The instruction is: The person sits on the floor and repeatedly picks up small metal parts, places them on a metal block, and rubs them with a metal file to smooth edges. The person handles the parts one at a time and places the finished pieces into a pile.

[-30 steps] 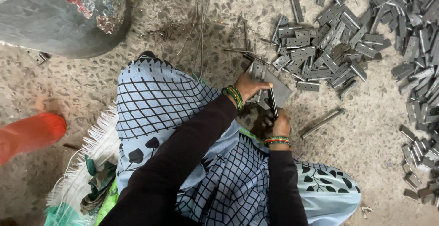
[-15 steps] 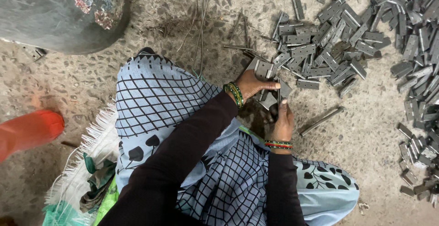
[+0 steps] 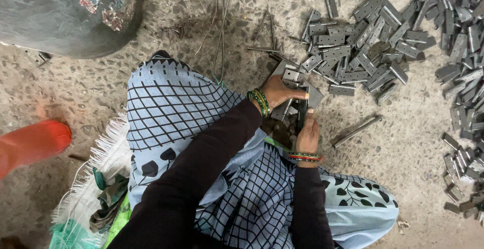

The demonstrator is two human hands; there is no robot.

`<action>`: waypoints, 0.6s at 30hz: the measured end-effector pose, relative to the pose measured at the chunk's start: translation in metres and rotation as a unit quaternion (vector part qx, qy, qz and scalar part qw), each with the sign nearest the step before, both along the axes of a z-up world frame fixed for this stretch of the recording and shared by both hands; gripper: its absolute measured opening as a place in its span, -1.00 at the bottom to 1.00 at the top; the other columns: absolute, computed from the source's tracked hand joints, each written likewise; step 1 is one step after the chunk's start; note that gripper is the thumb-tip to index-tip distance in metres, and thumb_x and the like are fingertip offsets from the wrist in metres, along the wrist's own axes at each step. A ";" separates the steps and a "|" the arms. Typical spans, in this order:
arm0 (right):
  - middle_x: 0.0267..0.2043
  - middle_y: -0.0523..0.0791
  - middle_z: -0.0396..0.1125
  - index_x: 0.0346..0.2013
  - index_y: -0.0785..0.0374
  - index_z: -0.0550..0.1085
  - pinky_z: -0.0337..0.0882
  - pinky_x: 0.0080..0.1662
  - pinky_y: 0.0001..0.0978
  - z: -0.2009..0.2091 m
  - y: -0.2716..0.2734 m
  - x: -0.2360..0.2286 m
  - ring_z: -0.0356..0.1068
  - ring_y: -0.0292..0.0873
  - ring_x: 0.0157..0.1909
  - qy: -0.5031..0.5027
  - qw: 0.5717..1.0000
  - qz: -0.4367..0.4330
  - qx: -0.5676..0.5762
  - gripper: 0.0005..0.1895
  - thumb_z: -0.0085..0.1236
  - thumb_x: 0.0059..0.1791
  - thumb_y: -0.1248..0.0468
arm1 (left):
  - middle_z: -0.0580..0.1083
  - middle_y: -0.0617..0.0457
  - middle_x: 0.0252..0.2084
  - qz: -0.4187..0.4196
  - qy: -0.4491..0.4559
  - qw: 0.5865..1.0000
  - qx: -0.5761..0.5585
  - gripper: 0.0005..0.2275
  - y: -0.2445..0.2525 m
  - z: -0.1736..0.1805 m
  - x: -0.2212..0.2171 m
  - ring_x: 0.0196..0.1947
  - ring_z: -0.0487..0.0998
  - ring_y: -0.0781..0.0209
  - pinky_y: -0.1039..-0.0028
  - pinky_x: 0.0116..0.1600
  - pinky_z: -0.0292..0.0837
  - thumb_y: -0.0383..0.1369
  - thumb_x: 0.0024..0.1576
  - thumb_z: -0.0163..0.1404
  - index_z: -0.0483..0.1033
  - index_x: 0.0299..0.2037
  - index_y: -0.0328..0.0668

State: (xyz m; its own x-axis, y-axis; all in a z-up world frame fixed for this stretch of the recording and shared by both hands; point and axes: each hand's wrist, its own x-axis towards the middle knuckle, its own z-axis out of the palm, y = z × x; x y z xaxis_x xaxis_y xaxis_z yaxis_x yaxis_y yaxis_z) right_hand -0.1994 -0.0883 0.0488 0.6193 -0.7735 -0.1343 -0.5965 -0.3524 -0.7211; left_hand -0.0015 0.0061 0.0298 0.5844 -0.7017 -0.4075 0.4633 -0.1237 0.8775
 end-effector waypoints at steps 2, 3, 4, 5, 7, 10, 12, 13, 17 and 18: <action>-0.09 0.13 0.39 0.06 0.49 0.44 0.36 0.03 -0.15 0.018 0.005 0.013 0.39 0.04 -0.10 0.011 1.000 0.016 0.023 -0.19 -0.36 0.16 -0.27 | 0.58 -0.22 -0.26 0.016 -0.011 1.000 0.012 -0.22 -0.004 -0.014 0.000 -0.30 0.60 0.14 0.41 -0.23 0.56 0.01 -0.33 0.50 0.51 -0.18 -0.70; -0.12 0.10 0.42 0.05 0.48 0.45 0.39 0.02 -0.16 0.027 0.008 0.020 0.42 0.02 -0.11 0.020 0.998 0.003 0.054 -0.18 -0.35 0.14 -0.28 | 0.59 -0.21 -0.23 0.040 -0.001 0.999 -0.020 -0.19 -0.006 -0.020 -0.001 -0.24 0.62 0.14 0.42 -0.17 0.56 0.02 -0.35 0.51 0.50 -0.15 -0.67; -0.16 0.07 0.46 0.03 0.46 0.47 0.41 0.00 -0.17 0.036 0.010 0.027 0.44 0.00 -0.12 0.029 0.996 -0.010 0.085 -0.17 -0.35 0.12 -0.30 | 0.60 -0.19 -0.20 0.064 0.009 0.997 -0.052 -0.17 -0.008 -0.024 -0.002 -0.19 0.64 0.14 0.43 -0.10 0.57 0.04 -0.37 0.53 0.49 -0.12 -0.64; -0.16 0.03 0.43 0.04 0.45 0.47 0.39 -0.01 -0.19 0.046 0.013 0.032 0.43 -0.05 -0.13 0.046 0.997 0.007 0.060 -0.16 -0.38 0.14 -0.30 | 0.56 -0.25 -0.13 0.066 0.027 0.997 -0.032 -0.15 -0.011 -0.026 -0.004 -0.13 0.57 0.11 0.34 -0.06 0.52 -0.01 -0.26 0.54 0.39 -0.03 -0.66; -0.17 -0.06 0.39 0.07 0.42 0.47 0.35 -0.03 -0.22 0.069 0.016 0.045 0.39 -0.16 -0.13 0.079 0.996 0.043 0.011 -0.16 -0.44 0.20 -0.31 | 0.46 -0.35 -0.01 0.074 0.060 0.995 0.010 -0.09 -0.012 -0.024 -0.004 -0.02 0.41 0.04 0.15 0.02 0.41 -0.10 -0.05 0.57 0.18 0.17 -0.69; -0.44 -0.14 0.31 -0.04 0.28 0.54 0.27 -0.36 -0.27 0.110 0.010 0.058 0.19 -0.24 -0.47 0.027 0.991 0.070 0.114 -0.18 -0.54 0.16 -0.29 | 0.63 -0.18 -0.28 0.111 0.210 0.969 -0.076 -0.42 0.000 -0.013 0.000 -0.40 0.68 0.07 0.17 -0.17 0.66 -0.13 -0.26 0.40 0.58 -0.14 -0.47; -0.42 -0.22 0.27 0.00 0.25 0.46 0.27 -0.42 -0.46 0.133 0.000 0.054 0.20 -0.39 -0.48 -0.103 0.990 0.076 0.064 -0.30 -0.51 0.20 -0.23 | 0.65 -0.15 -0.27 0.132 0.239 0.959 -0.077 -0.48 0.008 -0.006 0.001 -0.42 0.69 0.14 0.23 -0.19 0.65 -0.17 -0.18 0.39 0.60 -0.14 -0.46; -0.35 -0.21 0.29 0.11 0.26 0.41 0.27 -0.40 -0.46 0.139 -0.008 0.054 0.19 -0.38 -0.44 -0.181 0.981 0.059 0.045 -0.38 -0.44 0.24 -0.17 | 0.66 -0.14 -0.27 0.143 0.252 0.954 -0.080 -0.51 0.010 -0.002 0.004 -0.43 0.69 0.18 0.26 -0.20 0.65 -0.19 -0.14 0.39 0.60 -0.14 -0.46; -0.27 -0.15 0.32 0.21 0.29 0.36 0.28 -0.34 -0.39 0.110 -0.029 0.064 0.20 -0.29 -0.38 -0.310 0.947 0.062 -0.061 -0.40 -0.39 0.26 -0.13 | 0.63 -0.23 -0.12 0.173 0.249 0.950 -0.073 -0.39 0.008 0.001 0.012 -0.18 0.65 -0.01 0.17 0.00 0.56 -0.06 -0.22 0.40 0.62 -0.13 -0.50; -0.27 -0.13 0.32 0.20 0.31 0.37 0.28 -0.32 -0.35 0.089 -0.032 0.072 0.21 -0.25 -0.36 -0.250 0.961 0.058 -0.106 -0.38 -0.40 0.25 -0.14 | 0.62 -0.24 -0.04 0.178 0.218 0.959 -0.037 -0.34 0.005 -0.001 0.013 -0.04 0.62 -0.04 0.15 0.09 0.50 -0.01 -0.25 0.39 0.61 -0.11 -0.49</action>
